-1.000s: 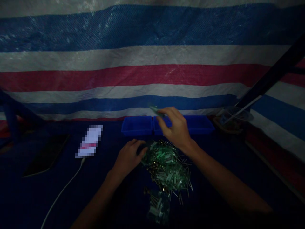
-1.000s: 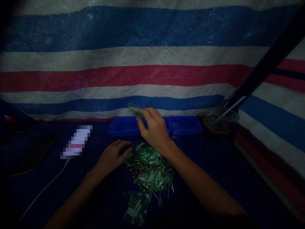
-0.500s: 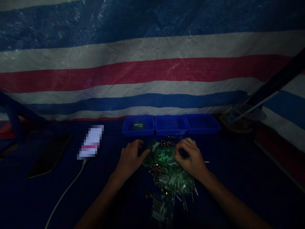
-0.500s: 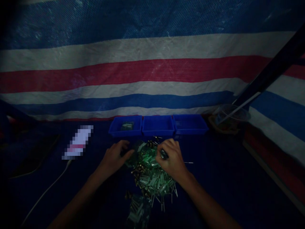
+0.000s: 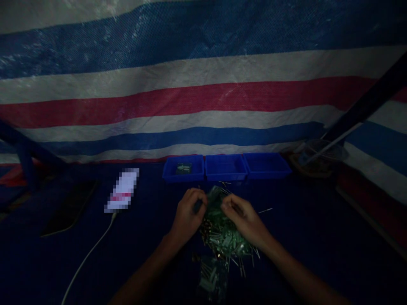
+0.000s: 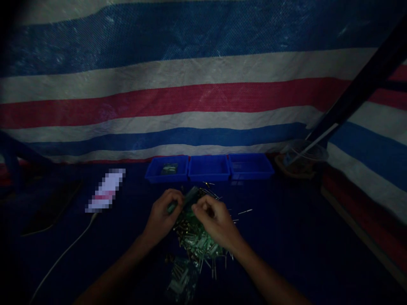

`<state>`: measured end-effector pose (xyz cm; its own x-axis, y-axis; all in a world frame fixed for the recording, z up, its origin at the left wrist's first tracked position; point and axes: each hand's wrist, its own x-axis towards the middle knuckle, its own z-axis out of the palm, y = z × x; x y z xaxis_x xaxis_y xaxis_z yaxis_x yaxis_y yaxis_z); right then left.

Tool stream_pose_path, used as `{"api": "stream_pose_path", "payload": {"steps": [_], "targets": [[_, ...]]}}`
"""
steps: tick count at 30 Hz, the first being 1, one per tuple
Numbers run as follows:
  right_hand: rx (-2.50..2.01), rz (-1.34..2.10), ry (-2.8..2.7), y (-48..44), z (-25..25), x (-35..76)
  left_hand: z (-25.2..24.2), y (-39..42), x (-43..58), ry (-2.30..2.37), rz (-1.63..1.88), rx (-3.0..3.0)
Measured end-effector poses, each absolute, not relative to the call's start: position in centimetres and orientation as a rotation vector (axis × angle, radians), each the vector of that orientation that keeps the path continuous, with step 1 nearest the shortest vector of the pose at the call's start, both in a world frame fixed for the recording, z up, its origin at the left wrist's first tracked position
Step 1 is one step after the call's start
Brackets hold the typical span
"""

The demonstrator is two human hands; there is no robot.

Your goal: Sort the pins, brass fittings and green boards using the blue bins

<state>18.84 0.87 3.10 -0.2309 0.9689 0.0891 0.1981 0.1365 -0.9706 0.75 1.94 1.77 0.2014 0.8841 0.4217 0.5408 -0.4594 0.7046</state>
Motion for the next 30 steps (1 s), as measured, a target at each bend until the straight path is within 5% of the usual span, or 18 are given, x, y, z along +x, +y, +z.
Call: {"api": "stream_pose_path", "payload": {"steps": [5, 14, 23, 30], "targets": [[-1.162, 1.393, -1.305, 0.5, 3.1, 18.1, 2.5, 0.4, 1.1, 1.079, 1.157, 2.417], [-0.955, 0.295, -2.019, -0.3, 1.7, 19.5, 3.3, 0.5, 1.2, 1.081, 0.985, 1.614], [-1.126, 0.903, -1.618, 0.4, 2.5, 19.0, 2.4, 0.4, 0.7, 1.044, 1.093, 2.223], [-0.967, 0.364, -1.933, 1.0, 5.2, 19.0, 3.1, 0.6, 0.3, 1.145, 1.184, 2.024]]}}
